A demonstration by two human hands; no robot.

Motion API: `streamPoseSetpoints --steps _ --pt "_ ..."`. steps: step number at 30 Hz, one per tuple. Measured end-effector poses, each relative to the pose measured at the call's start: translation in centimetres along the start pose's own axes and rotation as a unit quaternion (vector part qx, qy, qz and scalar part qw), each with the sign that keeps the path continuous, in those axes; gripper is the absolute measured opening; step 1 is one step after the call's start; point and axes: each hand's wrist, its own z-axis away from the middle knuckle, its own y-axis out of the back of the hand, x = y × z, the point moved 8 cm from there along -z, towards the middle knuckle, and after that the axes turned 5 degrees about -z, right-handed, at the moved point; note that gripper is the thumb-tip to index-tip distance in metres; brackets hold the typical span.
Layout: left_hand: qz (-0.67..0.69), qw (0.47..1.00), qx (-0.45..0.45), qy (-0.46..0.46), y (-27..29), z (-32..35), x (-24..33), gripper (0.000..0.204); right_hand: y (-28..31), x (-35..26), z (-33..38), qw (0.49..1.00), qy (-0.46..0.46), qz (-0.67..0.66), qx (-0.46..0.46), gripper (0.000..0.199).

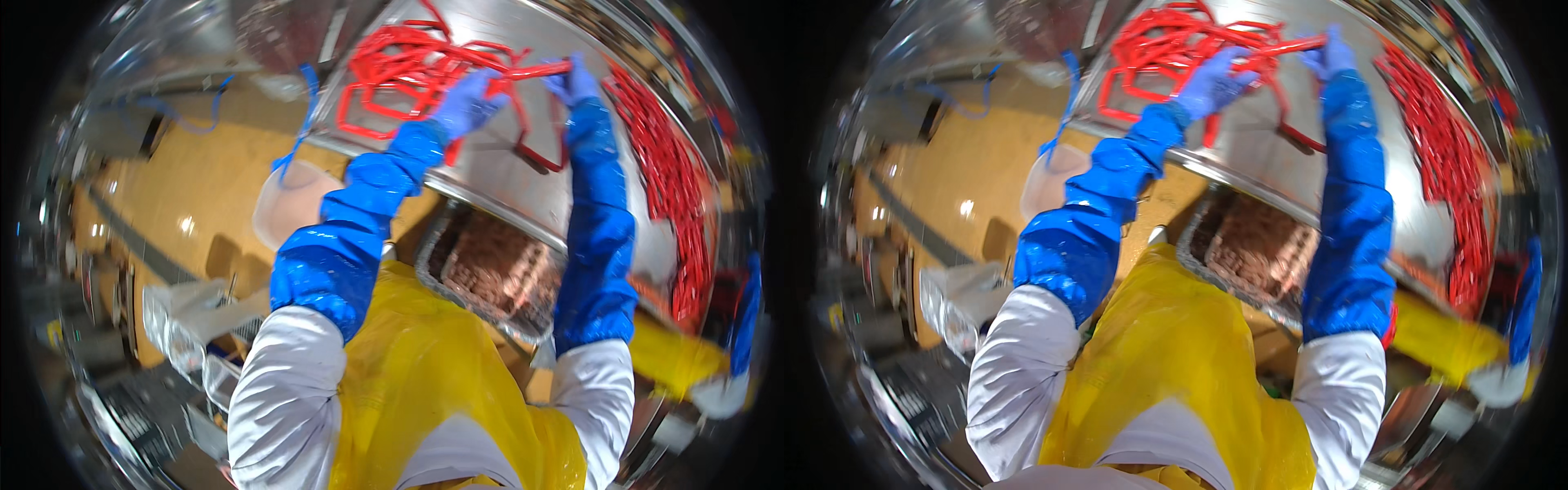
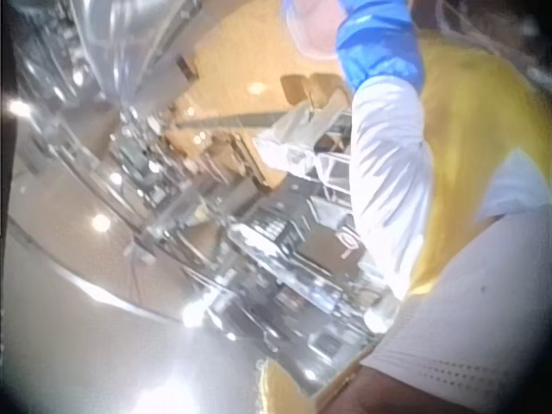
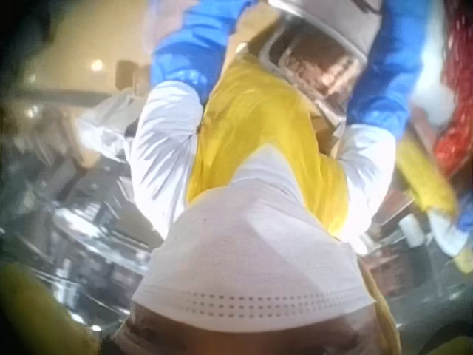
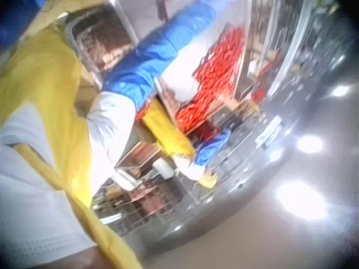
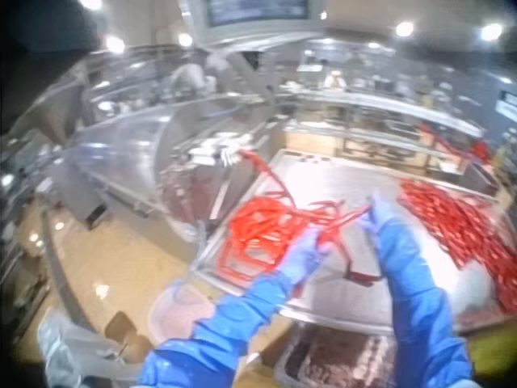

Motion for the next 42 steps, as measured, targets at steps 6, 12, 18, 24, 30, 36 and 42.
streamPoseSetpoints --steps 6,12,18,24,30,36,42 --pt "-0.147 0.985 0.024 0.082 12.6 17.4 -5.1 0.026 -7.6 6.8 5.1 0.663 0.338 0.668 -0.019 0.038" --pt "-0.365 0.743 -0.224 0.514 25.0 47.3 -23.2 0.024 -30.1 39.5 26.8 0.565 0.216 0.625 -0.493 0.029" --pt "-0.46 0.664 -0.294 0.511 30.0 52.4 -25.7 0.033 -39.3 58.7 27.9 0.667 0.094 0.536 -0.509 0.027" --pt "-0.382 0.805 -0.354 0.283 29.5 63.2 -31.1 0.019 -37.4 63.3 29.5 0.67 0.155 0.454 -0.566 0.022" --pt "-0.103 0.892 -0.172 0.406 27.6 51.1 -21.3 0.013 -22.3 42.7 33.7 0.624 -0.078 0.647 -0.431 0.034" --pt "-0.117 0.732 -0.404 0.535 19.9 43.2 -13.5 0.028 -4.7 32.6 40.3 0.786 -0.178 0.571 -0.157 0.03" --pt "-0.082 0.788 -0.536 0.291 6.6 36.0 -7.5 0.028 11.8 32.1 52.7 0.944 -0.161 0.179 0.227 0.028"
